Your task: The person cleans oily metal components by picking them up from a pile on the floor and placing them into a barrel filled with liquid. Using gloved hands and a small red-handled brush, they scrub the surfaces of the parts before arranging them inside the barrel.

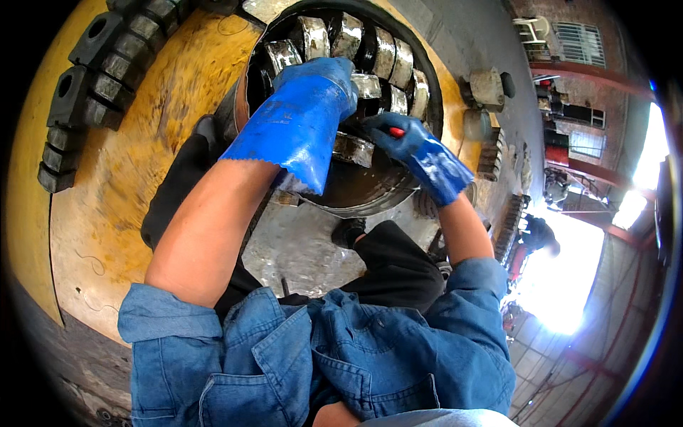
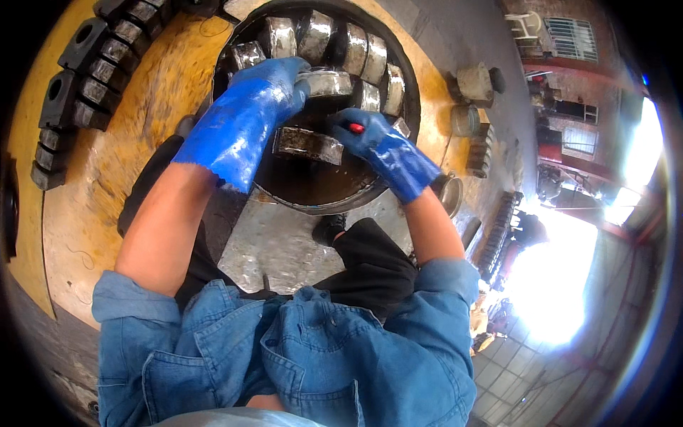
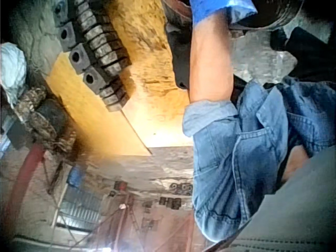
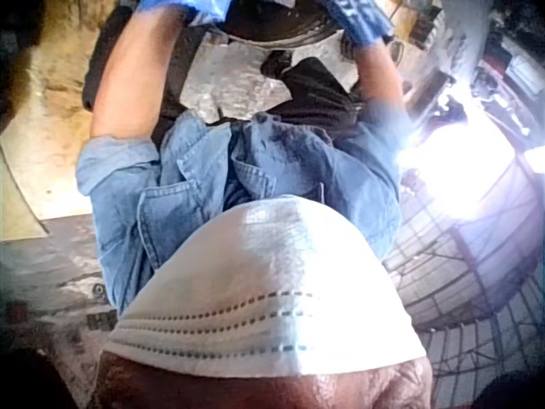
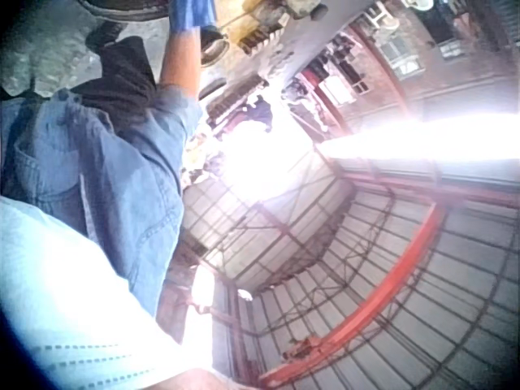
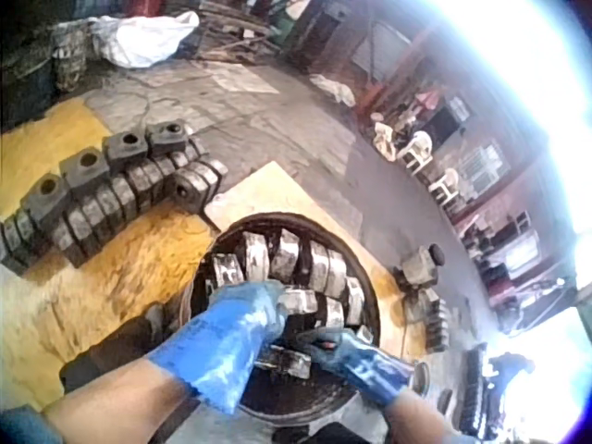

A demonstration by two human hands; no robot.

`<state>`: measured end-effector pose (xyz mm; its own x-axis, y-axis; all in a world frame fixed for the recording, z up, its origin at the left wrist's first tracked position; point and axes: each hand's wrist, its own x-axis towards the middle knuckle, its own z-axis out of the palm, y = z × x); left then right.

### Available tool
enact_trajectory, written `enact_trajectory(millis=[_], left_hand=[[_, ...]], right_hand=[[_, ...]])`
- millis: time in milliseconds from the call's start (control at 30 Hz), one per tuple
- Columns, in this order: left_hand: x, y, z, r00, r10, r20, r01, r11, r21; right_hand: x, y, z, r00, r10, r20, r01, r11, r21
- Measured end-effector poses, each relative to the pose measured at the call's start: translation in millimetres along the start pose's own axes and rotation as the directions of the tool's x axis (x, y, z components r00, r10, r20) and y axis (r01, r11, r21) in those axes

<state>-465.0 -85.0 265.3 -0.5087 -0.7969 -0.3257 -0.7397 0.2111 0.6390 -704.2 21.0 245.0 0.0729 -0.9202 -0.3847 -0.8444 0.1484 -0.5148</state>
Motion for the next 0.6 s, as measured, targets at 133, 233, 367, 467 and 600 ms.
enact_trajectory(millis=[133,233,367,467,600], left_hand=[[0,4,6,0.998,0.05,-0.024,-0.051,0.998,-0.045],[3,14,14,0.999,0.041,0.005,-0.041,0.998,0.055],[-1,6,15,0.99,0.006,0.14,-0.025,0.991,0.134],[-10,13,34,0.98,0.113,0.163,-0.132,0.984,0.116],[-16,19,41,0.948,0.116,0.296,-0.161,0.978,0.131]], right_hand=[[43,46,40,0.992,0.122,0.006,-0.121,0.973,0.196],[71,106,74,0.999,-0.003,-0.035,0.004,0.999,0.043],[54,-5,20,0.989,0.111,0.095,-0.118,0.99,0.073],[37,3,-31,0.996,0.067,0.065,-0.078,0.979,0.19],[53,-13,-73,0.999,-0.038,-0.005,0.037,0.938,0.345]])
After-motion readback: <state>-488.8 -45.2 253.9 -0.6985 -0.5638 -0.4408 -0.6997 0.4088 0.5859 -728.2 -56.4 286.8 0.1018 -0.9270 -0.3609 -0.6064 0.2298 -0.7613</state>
